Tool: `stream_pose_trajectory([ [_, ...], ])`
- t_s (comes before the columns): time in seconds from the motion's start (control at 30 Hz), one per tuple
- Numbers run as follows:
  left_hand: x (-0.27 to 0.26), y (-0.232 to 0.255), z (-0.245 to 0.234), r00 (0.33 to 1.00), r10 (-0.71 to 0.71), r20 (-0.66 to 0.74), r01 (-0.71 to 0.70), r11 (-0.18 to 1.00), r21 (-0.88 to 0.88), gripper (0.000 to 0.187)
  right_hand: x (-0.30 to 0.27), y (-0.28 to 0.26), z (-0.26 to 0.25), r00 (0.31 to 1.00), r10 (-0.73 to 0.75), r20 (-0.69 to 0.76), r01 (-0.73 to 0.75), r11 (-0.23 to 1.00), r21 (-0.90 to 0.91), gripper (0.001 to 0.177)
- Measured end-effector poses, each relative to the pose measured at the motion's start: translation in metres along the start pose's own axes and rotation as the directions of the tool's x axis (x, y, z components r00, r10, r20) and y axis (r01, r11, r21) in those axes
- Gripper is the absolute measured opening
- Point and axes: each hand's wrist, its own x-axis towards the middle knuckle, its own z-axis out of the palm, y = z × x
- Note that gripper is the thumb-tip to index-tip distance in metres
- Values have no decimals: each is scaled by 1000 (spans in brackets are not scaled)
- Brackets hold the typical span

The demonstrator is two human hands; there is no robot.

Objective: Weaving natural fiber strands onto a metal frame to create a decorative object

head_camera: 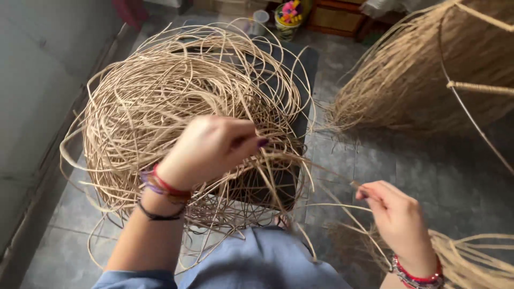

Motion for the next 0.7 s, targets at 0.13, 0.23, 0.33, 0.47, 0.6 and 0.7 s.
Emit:
stream_pose_trajectory([
  [0.13,17,28,35,955,-75,287,36,990,137,26,-7,-52,23,997,-24,-73,28,998,49,48],
  [0.23,13,42,75,929,279,242,-293,956,22,14,-15,-76,40,991,-132,-34,134,989,60,21],
  [0.33,14,27,55,901,341,268,-345,938,-36,23,-41,-58,30,999,-9,-41,7,999,-44,27],
  [0.47,18,31,43,891,321,319,-307,947,-95,29,-61,-63,21,994,79,-81,-80,997,-13,19],
  [0.6,15,69,79,804,473,360,-388,876,-285,23,-56,-99,33,993,-6,-120,10,999,39,11],
  [0.7,26,38,59,860,448,244,-426,894,-141,27,-95,-53,19,946,187,-263,-213,974,-73,11],
])
